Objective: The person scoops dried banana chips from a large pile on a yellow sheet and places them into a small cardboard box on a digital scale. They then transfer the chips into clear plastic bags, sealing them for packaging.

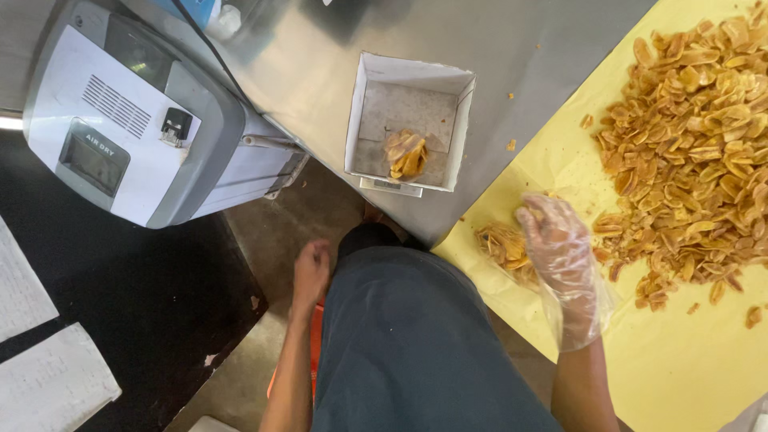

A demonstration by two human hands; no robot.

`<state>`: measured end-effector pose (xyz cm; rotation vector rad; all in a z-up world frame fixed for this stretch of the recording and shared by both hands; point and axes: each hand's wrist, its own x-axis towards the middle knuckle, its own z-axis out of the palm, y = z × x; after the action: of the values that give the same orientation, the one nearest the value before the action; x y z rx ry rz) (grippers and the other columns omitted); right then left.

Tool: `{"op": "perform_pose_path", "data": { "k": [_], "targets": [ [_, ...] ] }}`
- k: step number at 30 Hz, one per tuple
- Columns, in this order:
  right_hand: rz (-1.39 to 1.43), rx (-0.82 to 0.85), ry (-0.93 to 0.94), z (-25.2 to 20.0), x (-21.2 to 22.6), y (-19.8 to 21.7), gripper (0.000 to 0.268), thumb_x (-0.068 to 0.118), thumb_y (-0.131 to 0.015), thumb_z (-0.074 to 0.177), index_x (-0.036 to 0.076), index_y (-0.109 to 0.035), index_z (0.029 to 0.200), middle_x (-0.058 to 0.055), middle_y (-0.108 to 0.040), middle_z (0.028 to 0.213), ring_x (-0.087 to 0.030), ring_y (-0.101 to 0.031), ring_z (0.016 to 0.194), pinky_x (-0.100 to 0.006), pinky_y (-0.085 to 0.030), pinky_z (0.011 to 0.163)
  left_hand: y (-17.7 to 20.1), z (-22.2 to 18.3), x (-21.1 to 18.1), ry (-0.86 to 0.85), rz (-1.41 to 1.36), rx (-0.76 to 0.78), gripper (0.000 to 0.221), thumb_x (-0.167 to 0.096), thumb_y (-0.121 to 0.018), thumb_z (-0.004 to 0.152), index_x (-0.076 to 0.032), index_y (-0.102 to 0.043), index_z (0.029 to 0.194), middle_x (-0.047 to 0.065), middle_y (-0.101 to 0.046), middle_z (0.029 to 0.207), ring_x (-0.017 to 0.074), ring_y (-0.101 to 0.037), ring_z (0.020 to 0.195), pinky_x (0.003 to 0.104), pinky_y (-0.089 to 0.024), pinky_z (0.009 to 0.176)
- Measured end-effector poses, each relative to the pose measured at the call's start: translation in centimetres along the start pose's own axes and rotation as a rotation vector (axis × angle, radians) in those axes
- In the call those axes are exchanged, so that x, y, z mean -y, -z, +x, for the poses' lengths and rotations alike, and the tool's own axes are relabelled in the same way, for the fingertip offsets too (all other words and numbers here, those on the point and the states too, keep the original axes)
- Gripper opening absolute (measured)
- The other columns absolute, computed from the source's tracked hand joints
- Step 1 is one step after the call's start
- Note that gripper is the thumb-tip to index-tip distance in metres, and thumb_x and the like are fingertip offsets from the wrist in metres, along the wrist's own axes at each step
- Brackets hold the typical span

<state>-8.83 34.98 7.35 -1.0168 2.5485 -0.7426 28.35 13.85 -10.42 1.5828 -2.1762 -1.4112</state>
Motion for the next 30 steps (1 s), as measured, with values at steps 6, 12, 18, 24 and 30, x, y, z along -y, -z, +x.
{"op": "perform_pose_path", "data": {
  "k": [6, 12, 18, 24, 30],
  "targets": [
    [0.049, -0.159, 0.047, -1.8, 0.1, 1.3, 0.018, 0.008, -0.070, 0.100, 0.003, -0.071, 0.117, -0.016, -0.072, 0.115, -0.029, -0.069, 0.094, -0.037, -0.058, 0.079, 5.1, 5.4, -17.9, -0.534, 0.016, -0.034, 0.018, -0.005, -0.061, 0.098, -0.005, -0.067, 0.115, 0.012, -0.066, 0.106, 0.0292, -0.067, 0.096, 0.038, -0.055, 0.083],
    [0.167, -0.219, -0.059, -3.2, 2.3, 0.7, 0.019, 0.008, -0.071, 0.097, 0.004, -0.071, 0.116, -0.015, -0.071, 0.114, -0.028, -0.070, 0.090, -0.036, -0.058, 0.075, 5.8, 9.1, -27.4, -1.067, 0.548, 0.178, 0.042, 0.004, -0.063, 0.081, -0.010, -0.067, 0.119, 0.005, -0.063, 0.114, 0.0286, -0.059, 0.108, 0.041, -0.052, 0.090],
    [0.150, -0.304, -0.222, -6.2, 2.0, 0.2, 0.020, 0.008, -0.072, 0.096, 0.005, -0.071, 0.115, -0.015, -0.070, 0.110, -0.027, -0.069, 0.083, -0.036, -0.057, 0.073, 4.5, 13.1, -27.4, -1.247, 0.741, 0.362, 0.034, -0.004, -0.064, 0.083, -0.015, -0.067, 0.115, -0.001, -0.061, 0.121, 0.0232, -0.057, 0.113, 0.038, -0.052, 0.091],
    [0.043, -0.388, -0.355, -8.9, 0.7, 0.0, 0.020, 0.010, -0.074, 0.096, 0.005, -0.072, 0.115, -0.016, -0.071, 0.108, -0.027, -0.067, 0.081, -0.037, -0.056, 0.073, 1.2, 16.9, -25.0, -1.498, 1.114, 0.469, 0.019, -0.013, -0.066, 0.081, -0.018, -0.073, 0.097, -0.005, -0.050, 0.146, 0.0255, -0.050, 0.121, 0.042, -0.047, 0.094],
    [-0.001, -0.487, -0.408, -10.4, 0.9, -0.4, 0.020, 0.009, -0.074, 0.097, 0.007, -0.071, 0.116, -0.015, -0.071, 0.110, -0.026, -0.066, 0.081, -0.036, -0.056, 0.073, 1.7, 18.3, -30.7, -1.493, 0.702, 0.417, 0.011, -0.025, -0.078, 0.081, -0.016, -0.075, 0.085, -0.005, -0.059, 0.132, 0.0270, -0.047, 0.126, 0.045, -0.044, 0.102]
  ]
}}
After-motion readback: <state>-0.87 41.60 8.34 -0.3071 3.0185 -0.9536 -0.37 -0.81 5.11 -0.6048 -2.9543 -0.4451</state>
